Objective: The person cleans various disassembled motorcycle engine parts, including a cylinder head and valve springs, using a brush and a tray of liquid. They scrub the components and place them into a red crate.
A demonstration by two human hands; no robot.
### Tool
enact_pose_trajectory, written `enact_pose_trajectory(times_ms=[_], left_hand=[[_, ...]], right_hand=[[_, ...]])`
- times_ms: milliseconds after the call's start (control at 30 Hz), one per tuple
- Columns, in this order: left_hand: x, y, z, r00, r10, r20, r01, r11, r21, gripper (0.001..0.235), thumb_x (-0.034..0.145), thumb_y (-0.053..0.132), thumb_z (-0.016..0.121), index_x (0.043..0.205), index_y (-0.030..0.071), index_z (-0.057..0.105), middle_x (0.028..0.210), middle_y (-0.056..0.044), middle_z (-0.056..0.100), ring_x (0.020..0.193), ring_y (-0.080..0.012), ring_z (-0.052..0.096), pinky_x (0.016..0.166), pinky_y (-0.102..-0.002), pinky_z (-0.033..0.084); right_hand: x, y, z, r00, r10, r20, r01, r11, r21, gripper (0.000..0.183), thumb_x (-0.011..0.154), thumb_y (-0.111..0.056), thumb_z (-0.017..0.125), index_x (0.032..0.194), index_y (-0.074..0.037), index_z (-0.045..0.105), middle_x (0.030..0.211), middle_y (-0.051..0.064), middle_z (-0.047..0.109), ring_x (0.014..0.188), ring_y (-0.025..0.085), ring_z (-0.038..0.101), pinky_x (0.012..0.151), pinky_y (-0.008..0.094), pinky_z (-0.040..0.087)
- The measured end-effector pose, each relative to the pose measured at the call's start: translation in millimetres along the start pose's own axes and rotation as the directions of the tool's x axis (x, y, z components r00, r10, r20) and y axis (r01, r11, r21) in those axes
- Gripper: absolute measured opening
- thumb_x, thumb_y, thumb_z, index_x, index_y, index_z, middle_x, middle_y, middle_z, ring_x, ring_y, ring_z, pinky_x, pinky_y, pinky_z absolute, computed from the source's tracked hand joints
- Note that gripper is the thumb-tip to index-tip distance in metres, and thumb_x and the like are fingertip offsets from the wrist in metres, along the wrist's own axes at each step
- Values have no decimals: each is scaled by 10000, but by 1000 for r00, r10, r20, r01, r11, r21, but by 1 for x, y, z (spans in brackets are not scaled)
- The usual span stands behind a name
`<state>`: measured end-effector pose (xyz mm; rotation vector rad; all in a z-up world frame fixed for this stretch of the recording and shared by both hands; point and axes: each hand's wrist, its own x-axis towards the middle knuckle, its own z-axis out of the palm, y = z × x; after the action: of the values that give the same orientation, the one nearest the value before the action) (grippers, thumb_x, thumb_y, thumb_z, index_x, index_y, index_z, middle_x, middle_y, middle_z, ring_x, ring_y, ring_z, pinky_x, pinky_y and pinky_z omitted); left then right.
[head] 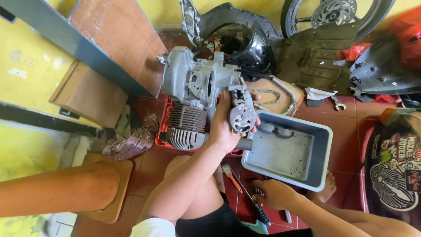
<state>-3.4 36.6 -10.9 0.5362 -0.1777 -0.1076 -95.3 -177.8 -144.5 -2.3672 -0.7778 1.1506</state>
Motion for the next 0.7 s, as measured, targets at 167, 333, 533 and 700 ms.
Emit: enact_pose_trajectory(times_ms=[167,333,533,700], left_hand=[[-5,10,5,986,-20,-166,37,995,95,568,1004,511,566,1383,104,447,1290,-149,628,806,-254,687,641,-353,588],[-7,14,4,966,-49,-253,115,960,255,612,981,428,672,1429,179,338,1366,-186,593,971,-366,726,842,-497,663],[-25,33,20,989,-13,-146,93,830,551,864,835,449,853,1427,106,324,1347,-245,572,990,-315,721,861,-501,679],[-34,44,23,983,-2,-186,108,819,563,887,786,474,833,1417,49,379,1274,-203,572,856,-275,679,716,-377,639]], right_hand=[[56,121,89,996,95,-3,-90,935,-343,452,889,-351,647,1266,-111,582,1019,118,737,877,356,706,766,452,566],[78,126,82,926,338,171,-284,918,-276,389,870,-330,670,1174,-105,761,1105,160,773,1113,362,732,924,527,596],[150,153,194,841,533,-91,-531,846,51,536,902,-430,602,1246,-33,710,1091,197,770,1054,398,745,839,523,626],[147,139,264,795,534,-287,-481,844,239,517,882,-399,652,1249,-81,474,1047,228,704,921,469,686,776,565,546]])
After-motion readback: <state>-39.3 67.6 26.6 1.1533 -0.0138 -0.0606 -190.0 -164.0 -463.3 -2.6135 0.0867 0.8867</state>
